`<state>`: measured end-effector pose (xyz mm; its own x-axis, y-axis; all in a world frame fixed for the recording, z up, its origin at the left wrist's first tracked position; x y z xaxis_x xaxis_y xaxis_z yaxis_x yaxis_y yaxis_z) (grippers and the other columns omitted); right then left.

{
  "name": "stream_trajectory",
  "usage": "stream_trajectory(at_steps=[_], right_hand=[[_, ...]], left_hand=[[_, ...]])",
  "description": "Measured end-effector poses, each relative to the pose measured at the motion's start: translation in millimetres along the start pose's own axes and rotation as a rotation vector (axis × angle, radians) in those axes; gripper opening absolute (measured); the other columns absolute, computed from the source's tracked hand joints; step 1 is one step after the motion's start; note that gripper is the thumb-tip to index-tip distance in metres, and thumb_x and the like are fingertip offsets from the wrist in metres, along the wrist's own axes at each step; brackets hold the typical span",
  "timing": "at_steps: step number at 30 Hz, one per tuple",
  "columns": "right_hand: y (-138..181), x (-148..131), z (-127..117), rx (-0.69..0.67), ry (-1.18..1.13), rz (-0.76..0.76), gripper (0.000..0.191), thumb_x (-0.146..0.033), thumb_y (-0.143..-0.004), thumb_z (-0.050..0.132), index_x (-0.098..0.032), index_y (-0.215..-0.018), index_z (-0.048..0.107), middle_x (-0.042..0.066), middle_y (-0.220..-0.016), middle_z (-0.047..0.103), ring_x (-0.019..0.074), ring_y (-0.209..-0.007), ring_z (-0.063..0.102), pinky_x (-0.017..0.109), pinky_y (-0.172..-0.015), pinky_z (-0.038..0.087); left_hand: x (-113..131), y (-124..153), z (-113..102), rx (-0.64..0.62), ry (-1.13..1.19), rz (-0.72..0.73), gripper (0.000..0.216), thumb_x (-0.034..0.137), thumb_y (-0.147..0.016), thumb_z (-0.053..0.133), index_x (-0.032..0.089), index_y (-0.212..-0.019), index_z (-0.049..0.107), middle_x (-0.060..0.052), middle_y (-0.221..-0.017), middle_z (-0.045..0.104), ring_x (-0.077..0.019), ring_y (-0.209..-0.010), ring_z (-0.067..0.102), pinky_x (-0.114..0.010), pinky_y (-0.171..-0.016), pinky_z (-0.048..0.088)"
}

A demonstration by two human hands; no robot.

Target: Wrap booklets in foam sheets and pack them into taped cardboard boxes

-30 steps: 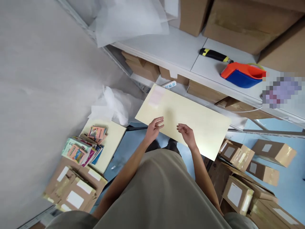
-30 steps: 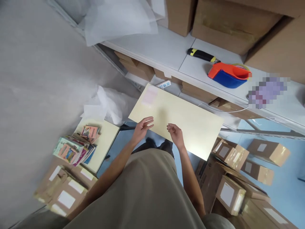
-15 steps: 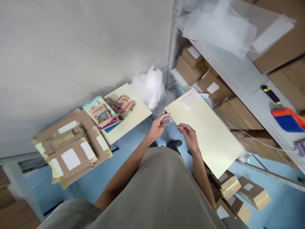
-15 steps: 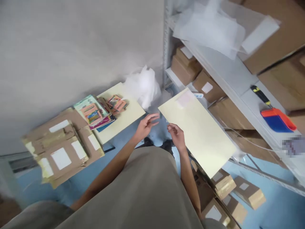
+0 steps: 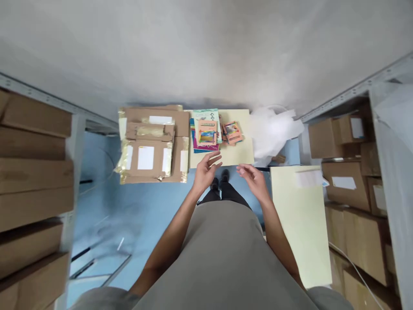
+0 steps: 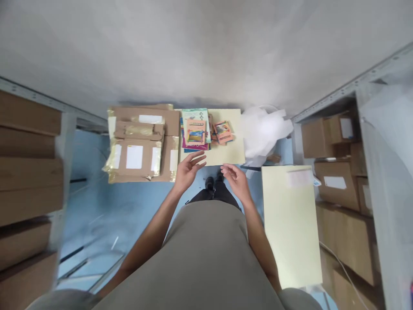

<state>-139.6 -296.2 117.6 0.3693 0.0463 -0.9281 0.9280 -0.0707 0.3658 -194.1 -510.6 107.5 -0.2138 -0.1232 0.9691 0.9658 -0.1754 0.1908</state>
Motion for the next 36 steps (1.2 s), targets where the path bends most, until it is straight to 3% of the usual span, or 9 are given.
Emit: stream_trajectory(at_steps=[6,10,18,21,26,31,33,36], right_hand=[[-68.6,-21.8,79.5,-0.329,0.055,-0.039,0.059,-0.074,-0.094,0.074,-0.024,-0.125,0.079,0.011,-0.125,0.084,0.0293,-0.118,0.08,0.045,-0.107,0.064],[-98.1,-29.2,127.0,-0.507,0.061,-0.051,0.055,-0.072,-0.096,0.073,-0.024,-0.125,0.078,0.011,-0.126,0.084,0.0283,-0.118,0.079,0.044,-0.105,0.064],[-122.8,-6.9,201.7,-0.658,0.109,-0.052,0.046,-0.062,-0.099,0.072,-0.023,-0.123,0.079,0.012,-0.118,0.084,0.0277,-0.112,0.079,0.044,-0.102,0.064],[-123.7,13.9,230.5,-0.663,0.163,-0.05,0.041,-0.054,-0.101,0.069,-0.021,-0.124,0.078,0.01,-0.114,0.084,0.0261,-0.109,0.079,0.042,-0.102,0.062],[-128.2,70.6,287.9,-0.617,0.289,0.058,0.031,-0.038,-0.098,0.07,-0.022,-0.123,0.078,0.007,-0.11,0.084,0.0239,-0.104,0.079,0.038,-0.099,0.061],[-141.2,129.3,334.5,-0.358,0.378,0.28,0.03,-0.035,-0.091,0.077,-0.022,-0.119,0.077,0.007,-0.113,0.083,0.0263,-0.109,0.079,0.039,-0.101,0.061],[-143.4,142.7,350.6,-0.262,0.398,0.317,0.031,-0.037,-0.09,0.076,-0.021,-0.118,0.077,0.009,-0.115,0.083,0.0287,-0.113,0.078,0.042,-0.103,0.061],[-141.1,153.5,369.0,-0.157,0.416,0.336,0.032,-0.04,-0.09,0.075,-0.021,-0.116,0.077,0.011,-0.11,0.083,0.0301,-0.109,0.079,0.042,-0.099,0.061]], left_hand=[[17.7,1.3,-88.9,0.294,-0.025,0.035,0.046,0.024,-0.092,0.064,0.024,-0.138,0.07,-0.011,-0.154,0.068,-0.034,-0.146,0.065,-0.059,-0.12,0.058],[22.7,15.2,-131.9,0.458,-0.054,0.04,0.044,0.027,-0.091,0.067,0.024,-0.135,0.071,-0.013,-0.153,0.069,-0.0337,-0.144,0.066,-0.058,-0.12,0.058],[5.4,32.5,-210.3,0.705,-0.116,-0.047,0.048,0.041,-0.086,0.082,0.021,-0.129,0.072,-0.016,-0.146,0.073,-0.037,-0.137,0.071,-0.057,-0.117,0.06],[-9.3,27.7,-257.3,0.727,-0.144,-0.087,0.05,0.038,-0.083,0.081,0.019,-0.128,0.072,-0.017,-0.145,0.072,-0.0371,-0.134,0.073,-0.058,-0.116,0.06],[-38.2,10.5,-354.2,0.703,-0.206,-0.175,0.051,0.027,-0.082,0.063,0.018,-0.132,0.07,-0.019,-0.15,0.068,-0.0345,-0.137,0.07,-0.057,-0.118,0.058],[-56.5,-2.9,-446.1,0.598,-0.681,-0.367,0.061,0.015,-0.08,0.058,0.012,-0.14,0.067,-0.021,-0.152,0.066,-0.0346,-0.15,0.058,-0.051,-0.13,0.045],[-68.1,-3.2,-471.7,0.529,-0.844,-0.477,0.063,0.015,-0.081,0.061,0.008,-0.143,0.064,-0.025,-0.149,0.066,-0.0382,-0.148,0.058,-0.052,-0.128,0.046],[-86.6,-1.9,-488.9,0.393,-0.932,-0.564,0.06,0.019,-0.084,0.065,0.006,-0.143,0.064,-0.026,-0.144,0.067,-0.0402,-0.139,0.065,-0.05,-0.121,0.051]])
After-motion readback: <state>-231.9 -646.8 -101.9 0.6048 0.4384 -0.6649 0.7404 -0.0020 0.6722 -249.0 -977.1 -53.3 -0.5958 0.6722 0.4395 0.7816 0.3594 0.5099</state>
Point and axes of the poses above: each hand's wrist, its own y-axis away from the middle knuckle, its own z-axis out of the palm, x = y × z, the point moved 9 cm from there along -y, towards the middle knuckle
